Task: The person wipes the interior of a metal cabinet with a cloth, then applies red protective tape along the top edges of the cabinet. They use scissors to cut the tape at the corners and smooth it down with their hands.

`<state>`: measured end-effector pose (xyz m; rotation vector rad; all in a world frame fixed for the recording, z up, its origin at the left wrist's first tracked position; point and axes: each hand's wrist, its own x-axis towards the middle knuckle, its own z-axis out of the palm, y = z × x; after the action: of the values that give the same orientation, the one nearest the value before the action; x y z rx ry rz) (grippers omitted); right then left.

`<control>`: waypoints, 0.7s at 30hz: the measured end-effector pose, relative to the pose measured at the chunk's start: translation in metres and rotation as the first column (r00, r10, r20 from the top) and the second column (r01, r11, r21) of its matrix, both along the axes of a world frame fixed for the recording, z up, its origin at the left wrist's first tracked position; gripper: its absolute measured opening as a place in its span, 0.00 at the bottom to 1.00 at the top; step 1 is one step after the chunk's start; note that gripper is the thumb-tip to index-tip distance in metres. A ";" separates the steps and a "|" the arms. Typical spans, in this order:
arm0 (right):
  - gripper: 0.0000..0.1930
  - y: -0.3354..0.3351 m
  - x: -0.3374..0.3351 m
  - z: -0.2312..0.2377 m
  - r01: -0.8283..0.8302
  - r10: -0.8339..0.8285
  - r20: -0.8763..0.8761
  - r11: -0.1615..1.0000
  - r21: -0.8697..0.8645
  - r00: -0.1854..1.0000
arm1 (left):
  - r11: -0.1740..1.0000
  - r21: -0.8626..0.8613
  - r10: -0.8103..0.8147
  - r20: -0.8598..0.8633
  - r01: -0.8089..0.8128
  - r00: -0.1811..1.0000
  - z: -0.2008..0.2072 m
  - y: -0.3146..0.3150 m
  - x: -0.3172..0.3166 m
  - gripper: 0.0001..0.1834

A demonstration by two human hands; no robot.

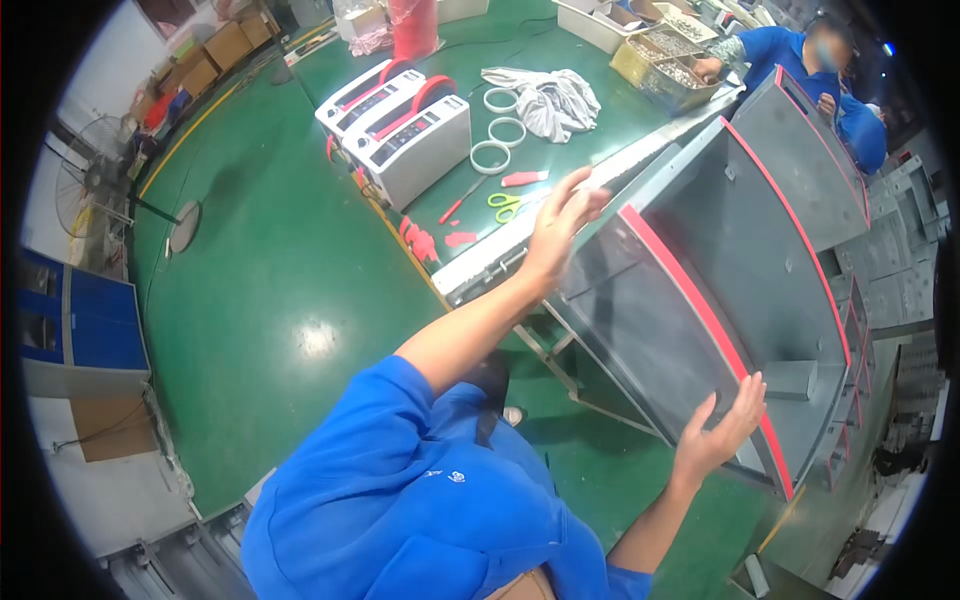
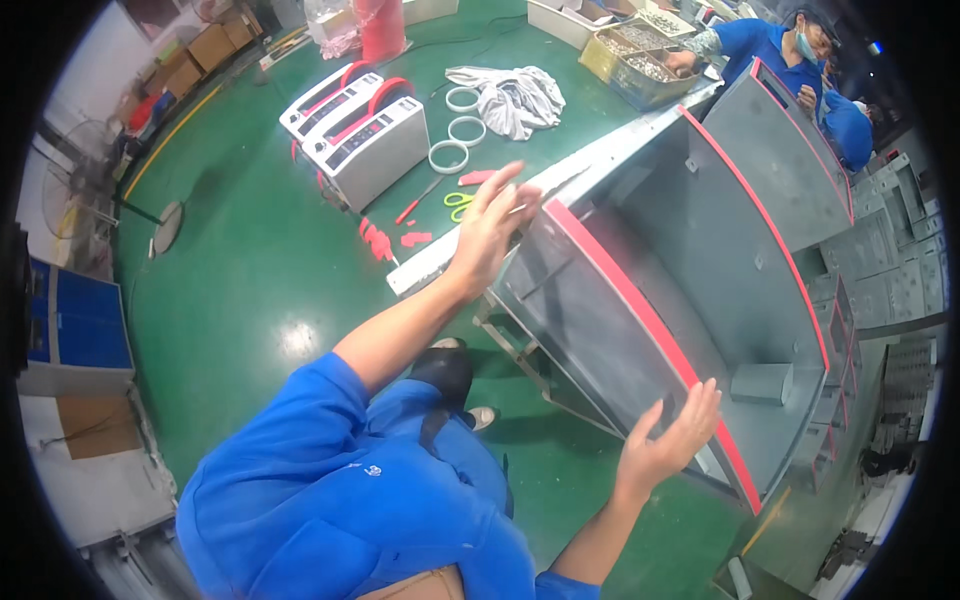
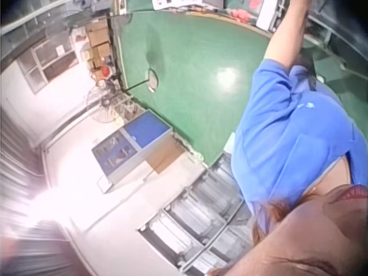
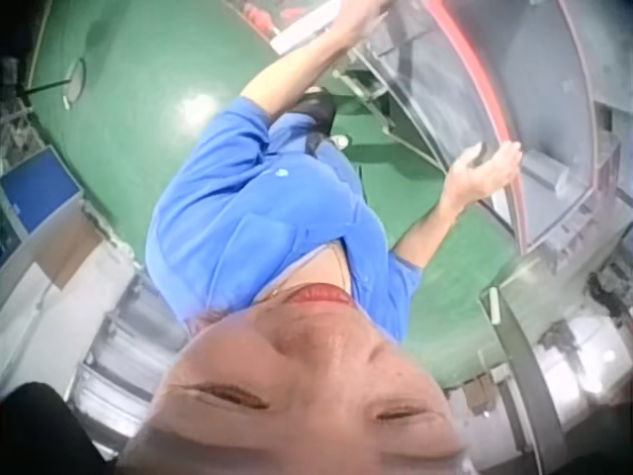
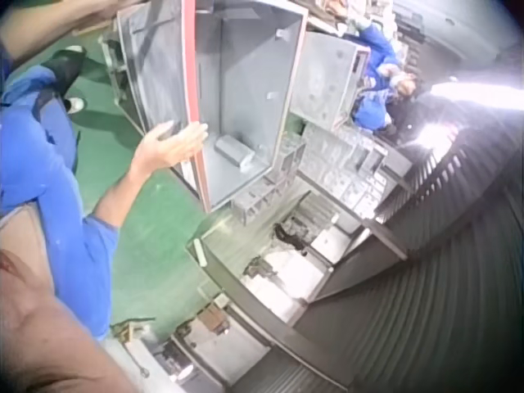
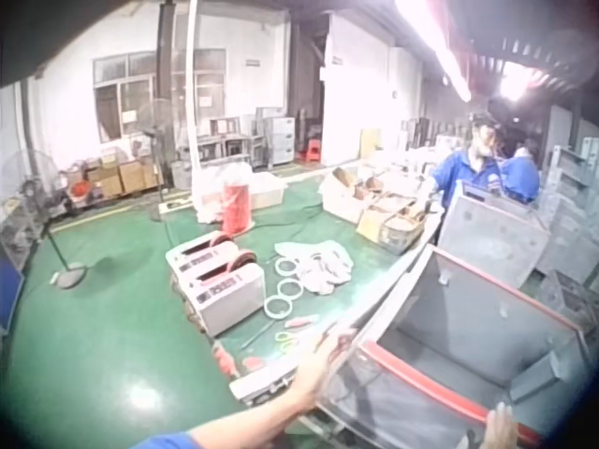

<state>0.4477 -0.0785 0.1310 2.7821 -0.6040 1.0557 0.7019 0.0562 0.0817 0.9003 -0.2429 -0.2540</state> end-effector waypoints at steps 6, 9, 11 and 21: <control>0.26 -0.002 0.013 0.002 0.030 -0.034 0.061 0.997 0.069 0.998 | 0.592 0.672 -0.041 0.576 -0.444 0.817 -0.171 0.045 0.130 0.14; 0.23 0.005 0.025 0.000 0.075 -0.095 0.160 0.989 0.129 0.983 | 0.383 0.738 -0.321 0.671 -0.556 0.669 -0.166 0.050 0.166 0.18; 0.21 0.006 0.023 -0.008 0.129 -0.157 0.214 0.982 0.140 0.964 | 0.289 0.823 -0.482 0.566 -0.488 0.669 -0.170 0.037 0.189 0.18; 0.21 0.074 0.061 -0.001 0.328 -0.400 0.278 0.904 0.274 0.873 | 0.140 0.938 -0.588 0.337 -0.318 0.736 -0.184 0.025 0.247 0.09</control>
<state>0.5090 -0.0043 0.1301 2.5105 -1.3055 1.4418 0.9484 0.0811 -0.1020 2.4242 -0.9540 -0.2584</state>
